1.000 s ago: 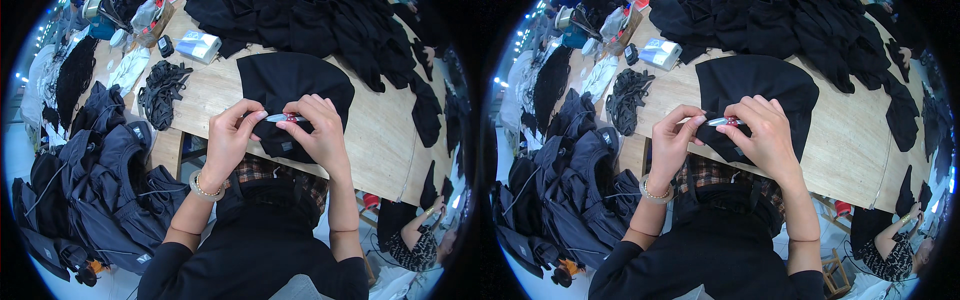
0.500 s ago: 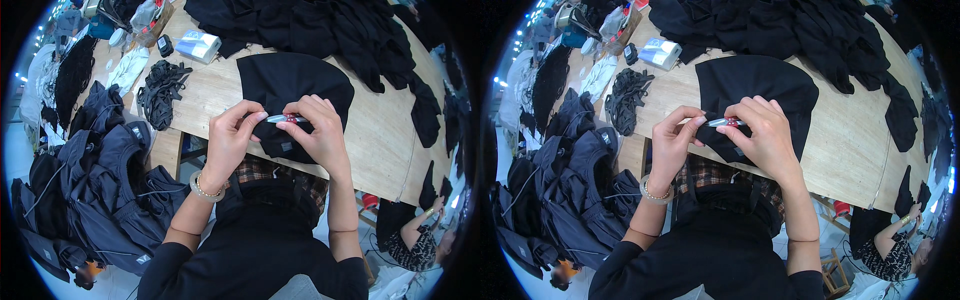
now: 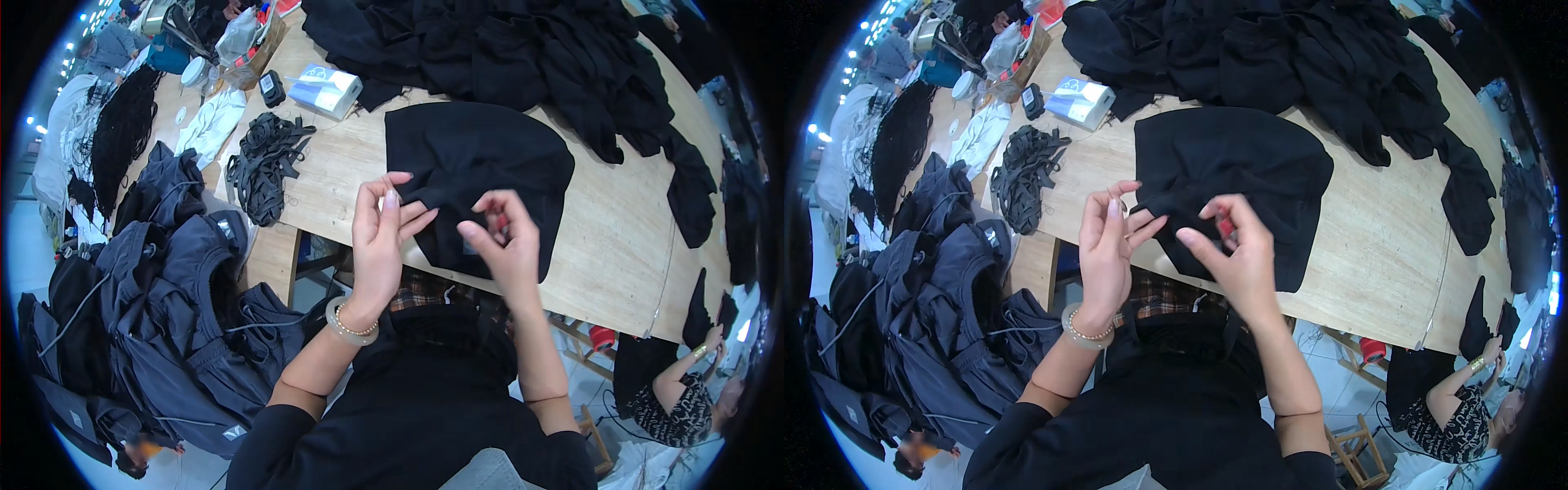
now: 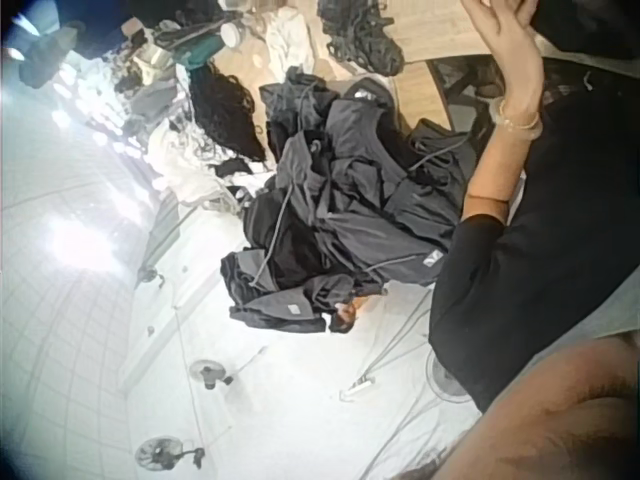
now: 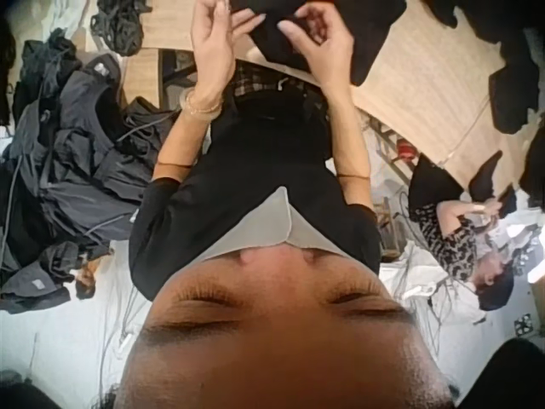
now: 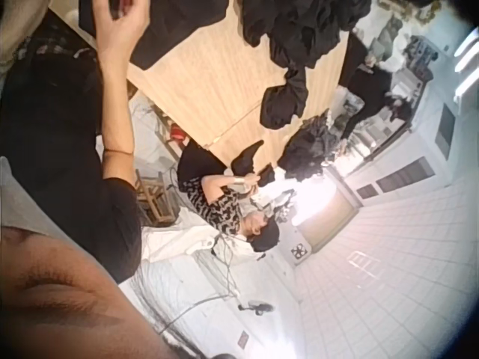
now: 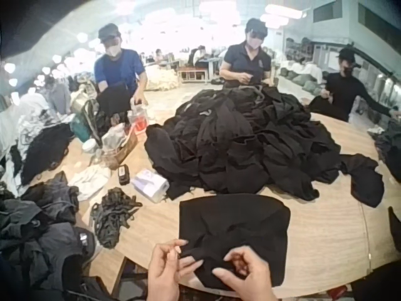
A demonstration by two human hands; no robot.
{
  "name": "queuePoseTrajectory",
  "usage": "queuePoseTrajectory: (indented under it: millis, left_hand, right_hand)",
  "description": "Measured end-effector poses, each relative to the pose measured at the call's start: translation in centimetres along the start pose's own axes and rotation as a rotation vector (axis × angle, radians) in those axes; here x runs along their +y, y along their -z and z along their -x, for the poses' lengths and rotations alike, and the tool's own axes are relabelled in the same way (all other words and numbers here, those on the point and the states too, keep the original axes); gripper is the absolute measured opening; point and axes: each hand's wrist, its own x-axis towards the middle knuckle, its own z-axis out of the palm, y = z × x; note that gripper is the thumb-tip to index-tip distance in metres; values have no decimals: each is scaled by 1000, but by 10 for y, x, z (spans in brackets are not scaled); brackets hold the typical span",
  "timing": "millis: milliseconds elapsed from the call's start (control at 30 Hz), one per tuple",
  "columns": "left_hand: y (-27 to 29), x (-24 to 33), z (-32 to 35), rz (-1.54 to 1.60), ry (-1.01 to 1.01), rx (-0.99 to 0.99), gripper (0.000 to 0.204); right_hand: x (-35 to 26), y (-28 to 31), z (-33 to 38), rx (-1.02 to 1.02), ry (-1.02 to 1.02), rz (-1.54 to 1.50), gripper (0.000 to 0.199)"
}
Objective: The person uses small scissors to trim loose threads and excess fabric from black garments on a wooden table. The person repeatedly picks up garments, snips threads, and places the items back on the table.
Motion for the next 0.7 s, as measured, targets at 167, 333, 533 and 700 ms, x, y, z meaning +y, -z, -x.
queuePoseTrajectory:
  millis: [167, 333, 533, 700]
  left_hand:
    - [-12, -23, 19, 96, -80, -142, 12]
    - [-16, -30, 29, -290, -293, -424, 11]
    - [5, -28, 60, -705, -280, -968, 15]
    - [-15, -30, 40, -824, -401, -323, 26]
  right_hand:
    - [28, -25, 3, 149, 167, -53, 22]
    - [37, -19, -1, 241, -11, -393, 5]
    - [48, 23, -16, 223, -113, -674, 7]
    - [41, 30, -16, 153, -118, -611, 6]
